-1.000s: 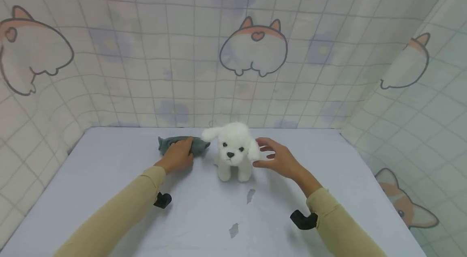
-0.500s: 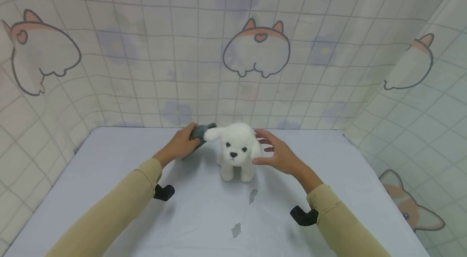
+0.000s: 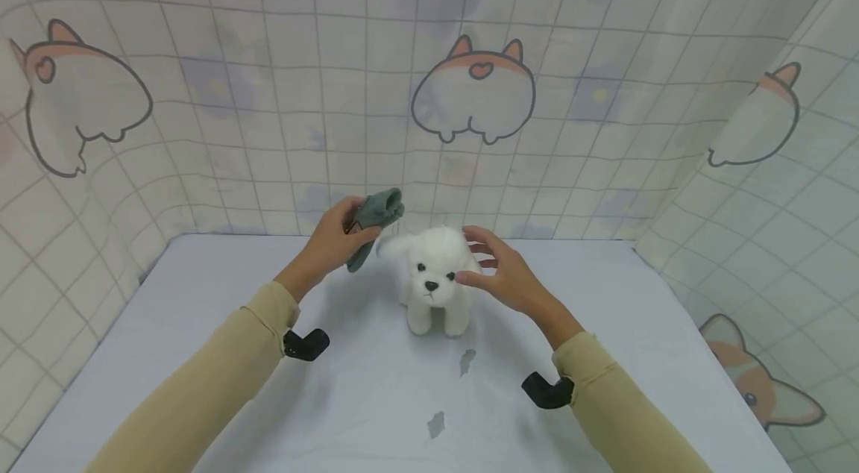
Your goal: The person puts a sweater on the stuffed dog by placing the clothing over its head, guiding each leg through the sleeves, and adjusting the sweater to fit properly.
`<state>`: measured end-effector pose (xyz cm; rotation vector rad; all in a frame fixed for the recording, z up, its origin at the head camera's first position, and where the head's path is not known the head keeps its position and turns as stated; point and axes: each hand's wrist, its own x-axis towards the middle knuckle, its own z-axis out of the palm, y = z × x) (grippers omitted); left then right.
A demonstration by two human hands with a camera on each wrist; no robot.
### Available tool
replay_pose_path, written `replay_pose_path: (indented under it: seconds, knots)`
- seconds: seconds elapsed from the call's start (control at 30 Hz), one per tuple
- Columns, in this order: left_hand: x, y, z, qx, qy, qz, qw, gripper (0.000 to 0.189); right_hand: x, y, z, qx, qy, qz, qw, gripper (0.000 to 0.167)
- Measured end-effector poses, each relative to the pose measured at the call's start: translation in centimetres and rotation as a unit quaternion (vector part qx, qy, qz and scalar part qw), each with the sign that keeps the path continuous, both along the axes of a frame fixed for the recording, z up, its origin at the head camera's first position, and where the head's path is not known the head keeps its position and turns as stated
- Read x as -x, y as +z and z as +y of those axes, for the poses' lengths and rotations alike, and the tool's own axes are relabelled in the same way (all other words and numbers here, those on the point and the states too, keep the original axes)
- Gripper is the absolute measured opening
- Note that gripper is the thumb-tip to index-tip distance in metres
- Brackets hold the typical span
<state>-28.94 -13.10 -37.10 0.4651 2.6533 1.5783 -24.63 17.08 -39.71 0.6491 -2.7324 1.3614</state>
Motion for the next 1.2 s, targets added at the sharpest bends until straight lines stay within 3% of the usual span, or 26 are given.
replay_pose_path:
  seconds: [0.23,0.6,0.77,0.93,1.07,1.2]
  knots:
    - [-0.7,1.5,1.6,-0.009,-0.027,0.020,0.9994,0.050,0.4,0.4,-0.7,0.005,-0.004,0.002,1.0000,0.077]
    - [-1.3,2.5,4.8,-0.005,-0.095,0.047,0.9943,0.049,0.7,0.6,-1.5,0.012,-0.008,0.006,0.9999,0.077]
    - [-1.7,2.9,6.1,0.042,-0.135,0.078,0.9869,0.054,0.7,0.6,-1.6,0.025,-0.009,0.001,0.9996,0.081]
    - [-1.9,3.0,6.9,0.078,-0.192,0.085,0.9746,0.056,0.8,0.6,-1.6,0.062,-0.011,0.005,0.9980,0.087]
    - [-1.9,2.9,7.0,0.076,-0.216,0.069,0.9710,0.052,0.9,0.9,-1.7,0.100,-0.029,0.032,0.9940,0.068]
    - [-1.8,2.8,6.8,0.070,-0.194,0.063,0.9765,0.049,0.6,1.8,-2.2,0.130,-0.057,0.054,0.9884,0.036]
